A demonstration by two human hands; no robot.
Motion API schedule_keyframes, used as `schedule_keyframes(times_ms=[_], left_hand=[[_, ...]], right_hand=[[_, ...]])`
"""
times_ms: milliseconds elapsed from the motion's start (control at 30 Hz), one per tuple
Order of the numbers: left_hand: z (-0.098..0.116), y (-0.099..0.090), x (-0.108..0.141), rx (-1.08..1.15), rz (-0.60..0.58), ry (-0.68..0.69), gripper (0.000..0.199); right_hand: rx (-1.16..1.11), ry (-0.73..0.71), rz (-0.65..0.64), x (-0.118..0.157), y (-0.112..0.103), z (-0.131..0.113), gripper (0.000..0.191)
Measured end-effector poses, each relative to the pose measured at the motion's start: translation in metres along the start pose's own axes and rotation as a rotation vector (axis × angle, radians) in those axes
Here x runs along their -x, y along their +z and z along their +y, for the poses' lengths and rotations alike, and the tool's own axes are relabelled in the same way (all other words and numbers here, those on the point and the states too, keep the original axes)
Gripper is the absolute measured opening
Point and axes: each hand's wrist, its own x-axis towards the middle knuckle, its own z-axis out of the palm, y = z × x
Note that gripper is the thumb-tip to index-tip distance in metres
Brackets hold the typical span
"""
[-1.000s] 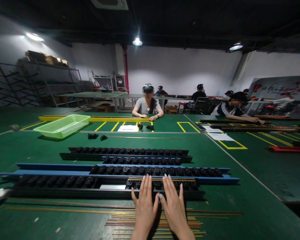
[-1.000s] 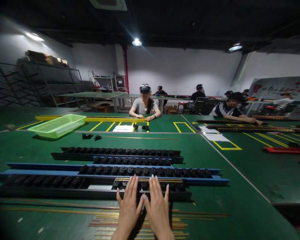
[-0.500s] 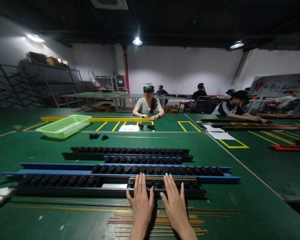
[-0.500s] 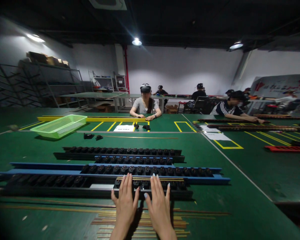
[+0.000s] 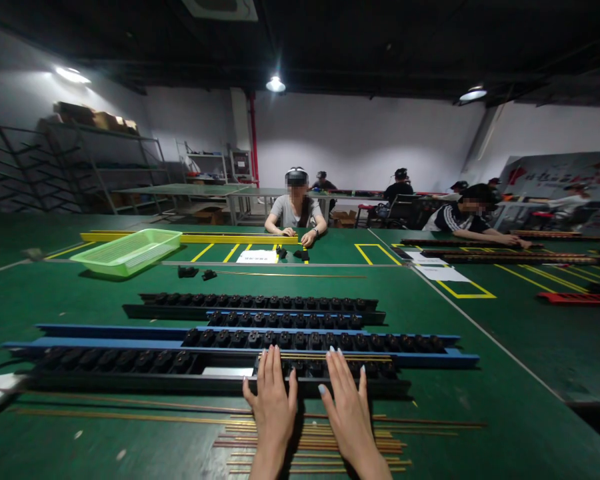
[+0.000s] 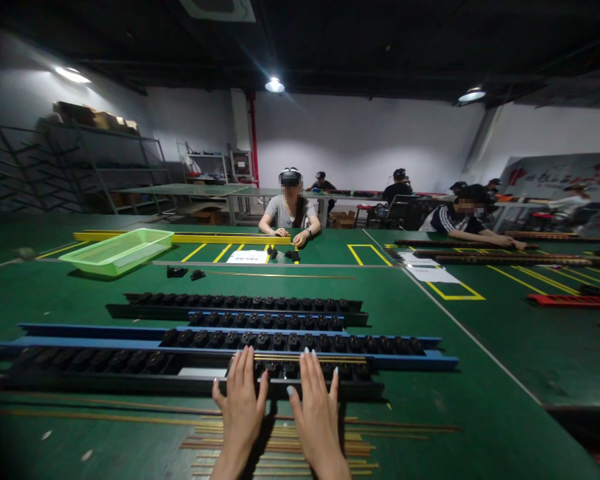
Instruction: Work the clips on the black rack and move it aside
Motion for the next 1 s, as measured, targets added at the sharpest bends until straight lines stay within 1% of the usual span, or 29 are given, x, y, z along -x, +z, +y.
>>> schedule_keyframes(times_ms=[167,333,467,700,833,1000], left_hand=[[-0.0024,0.0012,0.0,0.004,-0.014,-0.002,0.06],[-0.0071,-0.0003,-0.0042,-0.005,-0.003,-0.048,0.056],[-0.0101,0.002,-0.0048,-0.008,0.008,-0.058,0.053],[-0.0045,-0.0011,-0.0037,0.004,0.021,-0.045,0.056],[-0.0038,0.001,-0.0018,0.018,0.017,0.002,0.058],[-0.0039,0.0027,-0.0005,0.014,0.017,-0.001,0.059]], right_hand=[[-0.004,0.001,-0.003,0.0001,-0.0005,0.0005,0.054],[-0.01,0.005,-0.019,-0.0005,0.0,0.0017,0.054],[-0.037,-0.021,-0.068,-0.0016,0.0008,0.0063,0.055],[-0.054,-0.032,-0.086,-0.0007,0.0,0.0078,0.056],[-0.037,-0.019,-0.065,-0.0007,0.0007,0.0065,0.056],[-0.039,-0.044,-0.071,-0.0017,0.0015,0.0085,0.057]])
